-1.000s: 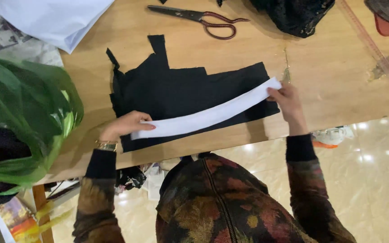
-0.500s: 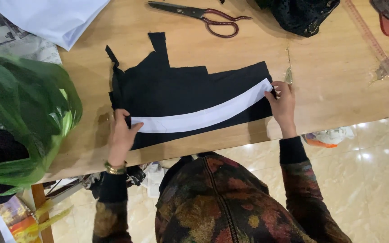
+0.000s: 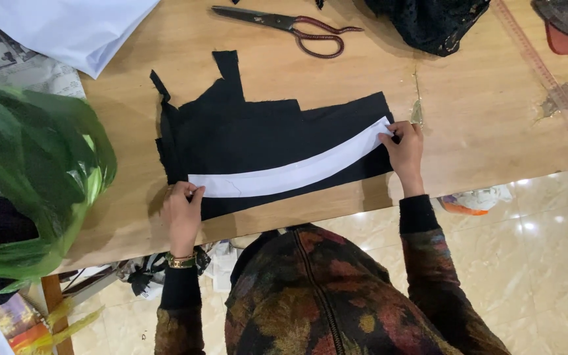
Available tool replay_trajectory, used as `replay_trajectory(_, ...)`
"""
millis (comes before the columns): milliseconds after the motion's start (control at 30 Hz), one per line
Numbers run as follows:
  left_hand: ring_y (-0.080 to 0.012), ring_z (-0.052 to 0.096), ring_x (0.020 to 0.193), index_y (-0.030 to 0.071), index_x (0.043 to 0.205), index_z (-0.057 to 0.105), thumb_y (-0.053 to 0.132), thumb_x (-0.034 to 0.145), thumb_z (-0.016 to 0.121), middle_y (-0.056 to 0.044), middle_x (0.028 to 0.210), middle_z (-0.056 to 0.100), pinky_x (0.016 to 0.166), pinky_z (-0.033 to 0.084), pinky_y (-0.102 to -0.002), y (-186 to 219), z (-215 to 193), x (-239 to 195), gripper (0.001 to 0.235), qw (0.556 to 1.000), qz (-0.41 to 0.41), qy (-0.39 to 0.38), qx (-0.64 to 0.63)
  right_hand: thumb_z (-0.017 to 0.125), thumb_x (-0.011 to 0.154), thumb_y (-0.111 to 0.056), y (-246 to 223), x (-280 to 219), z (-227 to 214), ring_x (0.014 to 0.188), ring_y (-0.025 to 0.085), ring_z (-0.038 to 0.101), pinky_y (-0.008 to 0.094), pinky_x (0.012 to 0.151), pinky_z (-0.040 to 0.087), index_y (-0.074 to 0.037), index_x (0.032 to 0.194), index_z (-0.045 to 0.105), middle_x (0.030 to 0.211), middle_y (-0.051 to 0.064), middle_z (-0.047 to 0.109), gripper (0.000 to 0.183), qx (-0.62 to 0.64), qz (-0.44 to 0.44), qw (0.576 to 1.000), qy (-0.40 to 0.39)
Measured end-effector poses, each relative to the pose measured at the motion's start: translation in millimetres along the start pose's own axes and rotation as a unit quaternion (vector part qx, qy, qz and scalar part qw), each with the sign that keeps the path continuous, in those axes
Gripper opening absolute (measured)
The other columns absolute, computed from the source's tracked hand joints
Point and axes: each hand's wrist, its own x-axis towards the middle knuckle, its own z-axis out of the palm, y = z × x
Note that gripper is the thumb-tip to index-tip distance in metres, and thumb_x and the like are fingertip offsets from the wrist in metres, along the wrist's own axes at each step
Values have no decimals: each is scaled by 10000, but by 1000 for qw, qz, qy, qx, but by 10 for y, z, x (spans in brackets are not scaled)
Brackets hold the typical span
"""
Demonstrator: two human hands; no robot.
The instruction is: Aligning a white template on black fabric and cutting out the shape using scissors.
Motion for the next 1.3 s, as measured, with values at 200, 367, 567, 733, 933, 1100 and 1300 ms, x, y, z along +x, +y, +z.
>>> replay_trajectory(200,-345,717,889,101,993,654,226,992,744,-142,963,732,712,548,-450,-21,29,-34,154,999,-12,34,-39,876,888,-155,172,38,75,955,266,649,371,855,553,-97,1015,679,993,61,526,241,6,-21,999,25)
replay_trajectory(367,-339,711,931,122,978,678,228,951,798,-115,1059,689,771,572,-432,-67,24,-17,163,996,14,87,-6,891,883,-160,148,25,16,901,259,627,331,796,559,-72,1005,692,975,91,555,250,14,-57,997,42)
replay_trajectory(567,-371,681,1025,137,1127,634,332,910,821,-143,1175,609,837,575,-474,-114,65,-46,347,994,-6,107,25,864,948,-181,42,-43,-37,762,194,538,334,722,484,-89,1052,676,888,75,631,234,74,-46,996,20)
replay_trajectory(733,-326,697,962,133,1014,697,335,940,794,-131,1099,624,821,550,-412,-131,96,-24,236,995,-8,96,7,789,1013,-119,168,-12,14,763,140,568,287,701,461,-109,1153,615,921,45,713,224,121,-12,992,-12)
replay_trajectory(933,-334,688,944,122,984,715,344,950,788,-138,1073,636,847,527,-404,-137,87,-33,236,993,-19,113,-33,734,1029,-67,-154,-117,-105,791,114,587,261,707,455,-117,1242,581,922,41,719,266,144,14,989,-33)
replay_trajectory(1100,-354,646,990,165,1038,668,307,879,846,-118,1132,583,878,500,-450,-232,176,-13,278,987,22,157,-23,720,1038,-65,-218,-139,-122,818,116,598,254,704,435,-111,1268,579,929,39,702,274,159,31,986,-45)
replay_trajectory(1300,-293,565,1071,234,1047,652,285,796,878,-8,1148,516,877,467,-446,-114,195,81,342,965,240,98,38,721,1042,-66,-184,-92,-82,840,146,611,280,709,445,-84,1297,581,956,78,704,291,161,38,984,-59)
